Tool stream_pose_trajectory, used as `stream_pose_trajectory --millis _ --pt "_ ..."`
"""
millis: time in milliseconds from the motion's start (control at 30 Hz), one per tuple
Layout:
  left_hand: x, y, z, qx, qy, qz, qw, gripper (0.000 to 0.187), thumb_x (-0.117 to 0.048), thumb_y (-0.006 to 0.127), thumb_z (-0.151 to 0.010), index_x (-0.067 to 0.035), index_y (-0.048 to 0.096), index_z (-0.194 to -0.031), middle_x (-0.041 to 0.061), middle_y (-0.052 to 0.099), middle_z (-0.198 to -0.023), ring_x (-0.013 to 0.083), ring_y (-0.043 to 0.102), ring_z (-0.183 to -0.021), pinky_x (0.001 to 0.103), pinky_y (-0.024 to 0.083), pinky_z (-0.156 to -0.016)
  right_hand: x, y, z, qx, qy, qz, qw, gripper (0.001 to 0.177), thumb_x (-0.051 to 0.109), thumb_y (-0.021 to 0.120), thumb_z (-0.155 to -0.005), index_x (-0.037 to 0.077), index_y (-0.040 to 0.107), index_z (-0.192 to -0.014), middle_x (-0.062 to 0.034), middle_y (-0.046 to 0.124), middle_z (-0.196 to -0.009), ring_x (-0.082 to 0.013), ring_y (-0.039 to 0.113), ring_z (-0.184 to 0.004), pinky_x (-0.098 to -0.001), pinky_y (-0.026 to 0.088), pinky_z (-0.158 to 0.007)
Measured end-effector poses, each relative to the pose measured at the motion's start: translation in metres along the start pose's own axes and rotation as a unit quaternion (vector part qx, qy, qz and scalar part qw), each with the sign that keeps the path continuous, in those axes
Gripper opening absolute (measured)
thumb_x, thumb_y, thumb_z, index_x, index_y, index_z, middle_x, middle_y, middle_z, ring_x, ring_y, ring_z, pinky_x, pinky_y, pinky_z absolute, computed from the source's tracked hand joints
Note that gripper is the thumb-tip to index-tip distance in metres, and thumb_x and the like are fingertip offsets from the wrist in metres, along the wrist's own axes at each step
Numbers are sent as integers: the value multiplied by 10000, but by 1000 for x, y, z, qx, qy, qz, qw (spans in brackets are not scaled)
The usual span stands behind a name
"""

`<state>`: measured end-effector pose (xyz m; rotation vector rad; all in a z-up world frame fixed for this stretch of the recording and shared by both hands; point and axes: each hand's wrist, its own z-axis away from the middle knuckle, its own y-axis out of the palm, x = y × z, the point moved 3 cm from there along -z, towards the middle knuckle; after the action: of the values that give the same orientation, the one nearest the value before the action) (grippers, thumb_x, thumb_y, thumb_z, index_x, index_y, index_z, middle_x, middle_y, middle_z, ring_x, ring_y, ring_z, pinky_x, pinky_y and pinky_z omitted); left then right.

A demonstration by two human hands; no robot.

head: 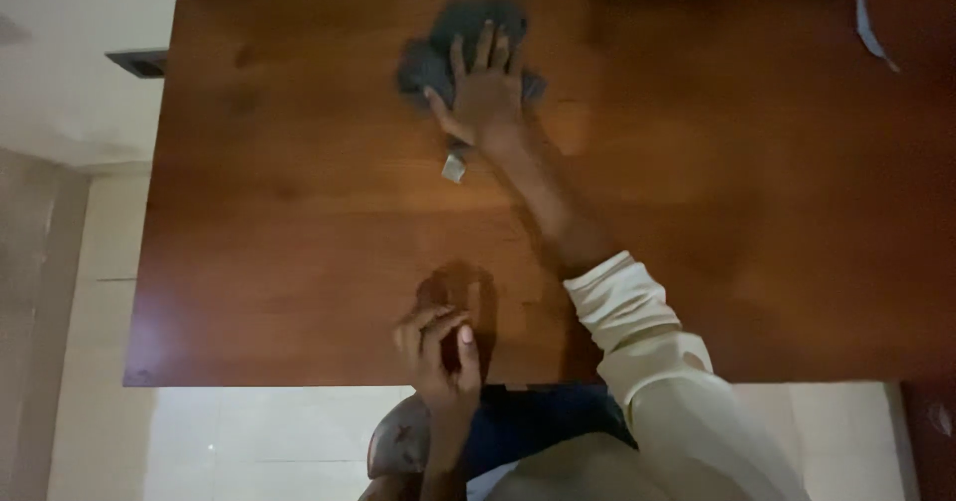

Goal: Wiping a wooden desk with a cloth.

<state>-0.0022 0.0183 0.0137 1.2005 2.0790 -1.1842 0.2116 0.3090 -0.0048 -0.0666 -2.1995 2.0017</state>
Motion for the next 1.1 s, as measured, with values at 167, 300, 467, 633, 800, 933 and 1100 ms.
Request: stream_pose_trajectory --millis 167,300,467,633,800,933,1100 --pt "2 2 -1 2 16 4 1000 172 -195 649 -990 -37 714 -1007 108 645 -1147 310 571 -1150 458 471 -1022 -4 4 -30 -1 24 7 1000 871 696 289 -998 125 201 -1650 -292 130 -1668 -524 172 -1518 -665 123 -1210" --pt "2 3 2 18 18 -6 1000 189 -211 652 -1004 -32 705 -1033 128 649 -1167 333 556 -1163 474 477 -1016 -10 13 -29 -59 11 -42 997 860 705 308 -1029 110 246 -1646 -297 135 -1689 -519 141 -1539 -640 107 -1237" --pt "2 3 -2 21 19 12 1000 176 -207 647 -996 -40 696 -1027 124 661 -1139 332 552 -1143 500 454 -1025 -8 10 -7 -59 6 -27 998 869 697 316 -1019 107 238 -1652 -291 117 -1679 -501 102 -1551 -643 78 -1236" --pt "-1 4 -3 28 3 12 1000 212 -221 648 -998 -27 702 -1066 165 651 -1151 357 549 -1146 495 454 -988 -7 -2 32 -50 -4 -30 998 872 682 321 -1018 90 234 -1653 -321 123 -1680 -505 104 -1543 -634 74 -1241" --pt "2 6 -6 38 12 -13 999 271 -258 661 -1015 -23 685 -1146 177 644 -1178 382 559 -1147 484 474 -959 -11 -4 74 -45 -32 -27 998 854 679 253 -1048 64 258 -1641 -342 169 -1664 -521 140 -1540 -644 107 -1232" --pt "-4 3 -10 49 -1 -18 999 311 -277 672 -990 -20 666 -1166 186 647 -1232 391 547 -1109 474 470 -922 -12 -2 113 -76 -44 -16 996 863 680 253 -1044 51 268 -1636 -333 182 -1654 -513 147 -1537 -651 122 -1227" --pt "-18 3 -15 106 44 -11 993 514 -360 647 -1028 -33 585 -1419 184 552 -1515 417 450 -1454 545 375 -1197 -10 -4 161 -39 -53 -46 997 863 667 272 -1047 37 212 -1632 -327 114 -1675 -506 89 -1546 -638 74 -1235"
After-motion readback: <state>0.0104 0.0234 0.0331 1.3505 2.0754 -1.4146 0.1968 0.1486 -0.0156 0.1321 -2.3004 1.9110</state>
